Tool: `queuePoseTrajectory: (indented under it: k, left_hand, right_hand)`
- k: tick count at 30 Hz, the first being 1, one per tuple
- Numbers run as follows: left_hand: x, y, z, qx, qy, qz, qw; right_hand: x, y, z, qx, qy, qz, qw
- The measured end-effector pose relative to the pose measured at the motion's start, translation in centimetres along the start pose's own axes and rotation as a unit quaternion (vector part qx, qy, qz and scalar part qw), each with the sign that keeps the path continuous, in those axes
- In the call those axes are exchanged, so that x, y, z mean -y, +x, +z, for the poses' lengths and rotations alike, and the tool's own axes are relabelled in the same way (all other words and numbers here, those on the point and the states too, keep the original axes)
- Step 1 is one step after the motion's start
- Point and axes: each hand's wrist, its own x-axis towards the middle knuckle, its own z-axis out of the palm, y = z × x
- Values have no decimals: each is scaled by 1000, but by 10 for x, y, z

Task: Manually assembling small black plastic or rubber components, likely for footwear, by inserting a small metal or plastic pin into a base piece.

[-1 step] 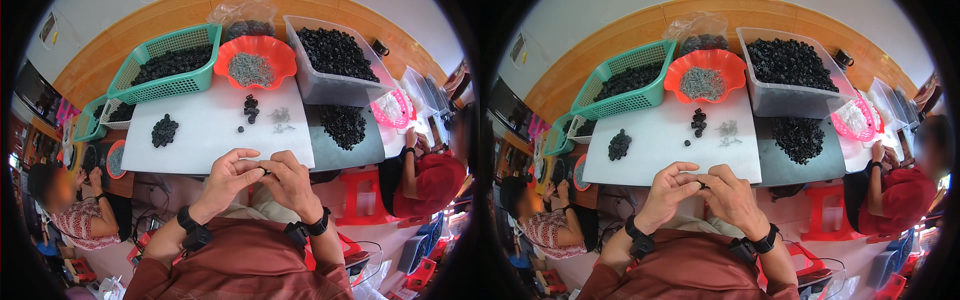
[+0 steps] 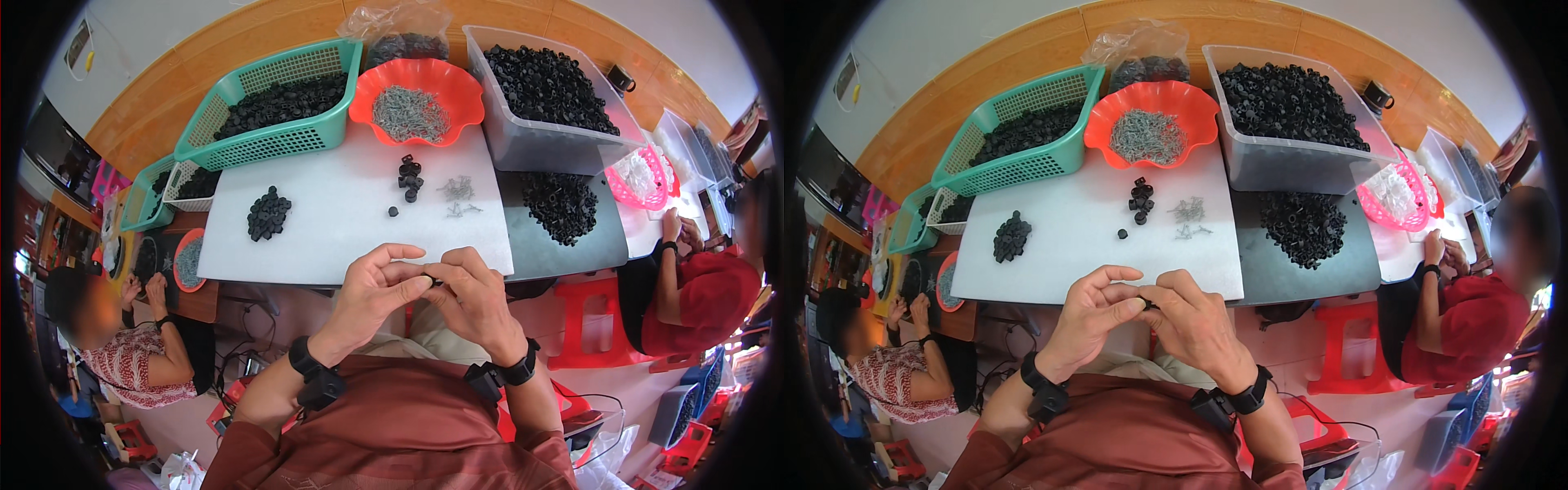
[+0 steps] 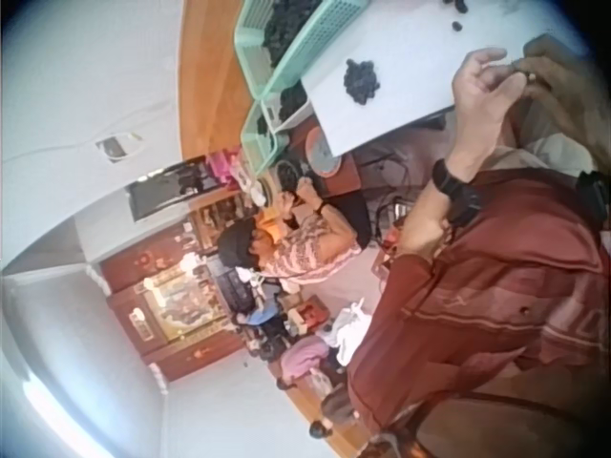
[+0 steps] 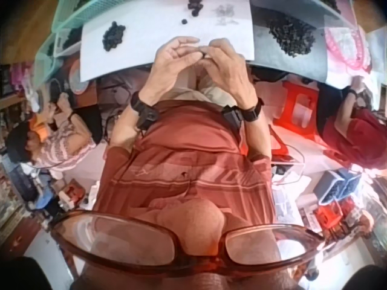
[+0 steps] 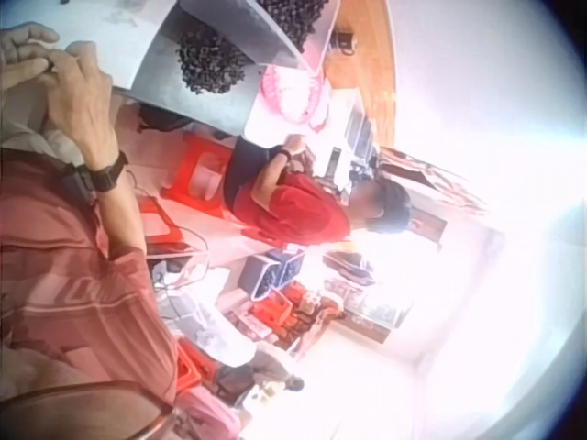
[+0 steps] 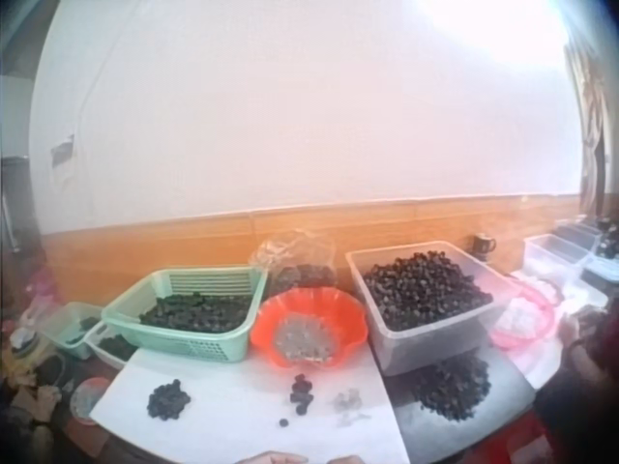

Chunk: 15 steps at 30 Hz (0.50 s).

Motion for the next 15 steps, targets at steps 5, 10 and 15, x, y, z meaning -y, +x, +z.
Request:
queuePoseTrajectory:
  k: [5, 10, 15]
  left_hand:
    - [1, -1, -2, 13, 14, -15, 1000]
    - [-2, -2, 0, 4, 33, -19, 999]
    - [-3, 0, -4, -16, 52, 8, 998]
  right_hand:
    - [3, -1, 1, 0, 4, 7, 1000]
    - [1, 0, -3, 3, 7, -6, 1000]
    - [8, 9, -17, 43, 103, 89, 990]
